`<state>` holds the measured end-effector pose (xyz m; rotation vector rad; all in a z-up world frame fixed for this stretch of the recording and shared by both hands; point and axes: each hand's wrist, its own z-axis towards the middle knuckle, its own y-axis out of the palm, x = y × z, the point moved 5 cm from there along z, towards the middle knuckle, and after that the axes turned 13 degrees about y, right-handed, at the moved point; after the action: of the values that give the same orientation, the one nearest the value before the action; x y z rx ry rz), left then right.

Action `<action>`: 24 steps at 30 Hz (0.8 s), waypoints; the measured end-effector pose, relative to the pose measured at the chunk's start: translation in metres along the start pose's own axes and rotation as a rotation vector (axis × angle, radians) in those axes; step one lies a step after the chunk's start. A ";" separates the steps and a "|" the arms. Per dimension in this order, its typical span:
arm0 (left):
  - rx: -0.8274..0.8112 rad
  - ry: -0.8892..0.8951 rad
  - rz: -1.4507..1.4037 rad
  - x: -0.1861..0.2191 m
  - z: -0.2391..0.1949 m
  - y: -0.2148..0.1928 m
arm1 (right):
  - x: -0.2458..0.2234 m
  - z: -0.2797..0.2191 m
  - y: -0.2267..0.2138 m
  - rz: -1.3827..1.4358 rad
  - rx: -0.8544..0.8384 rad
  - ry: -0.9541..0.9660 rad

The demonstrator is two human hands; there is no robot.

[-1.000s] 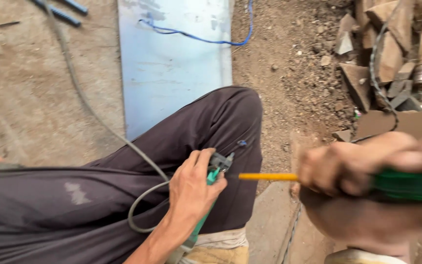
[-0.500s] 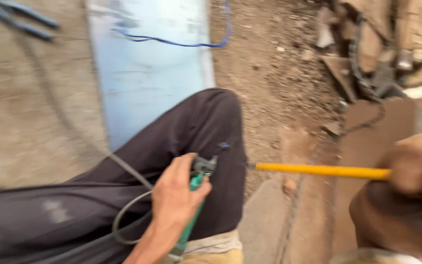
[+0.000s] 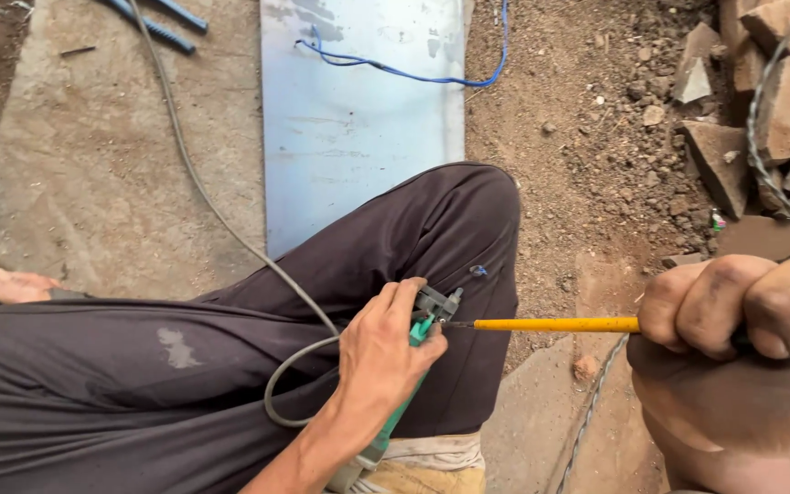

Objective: Repairing a power cord for an angle grinder by stripping wires and applying electrical tape.

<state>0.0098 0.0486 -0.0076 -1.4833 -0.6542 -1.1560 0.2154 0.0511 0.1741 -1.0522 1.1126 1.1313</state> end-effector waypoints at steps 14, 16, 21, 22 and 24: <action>-0.069 -0.018 -0.008 -0.002 0.001 0.003 | 0.015 0.002 -0.012 -0.014 0.037 0.010; -0.071 -0.022 -0.008 -0.002 0.001 0.003 | 0.018 -0.001 -0.016 0.078 0.036 0.024; -0.070 -0.032 -0.011 -0.002 0.000 0.003 | 0.020 -0.014 -0.034 0.125 0.101 0.018; -0.061 -0.023 -0.009 -0.002 0.000 0.003 | 0.019 -0.014 -0.032 0.213 0.078 0.032; -0.051 -0.012 -0.005 -0.001 0.001 0.003 | 0.014 -0.008 -0.024 0.302 0.055 0.044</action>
<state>0.0122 0.0488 -0.0099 -1.5334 -0.6411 -1.1767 0.2394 0.0416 0.1604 -0.8889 1.3629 1.3111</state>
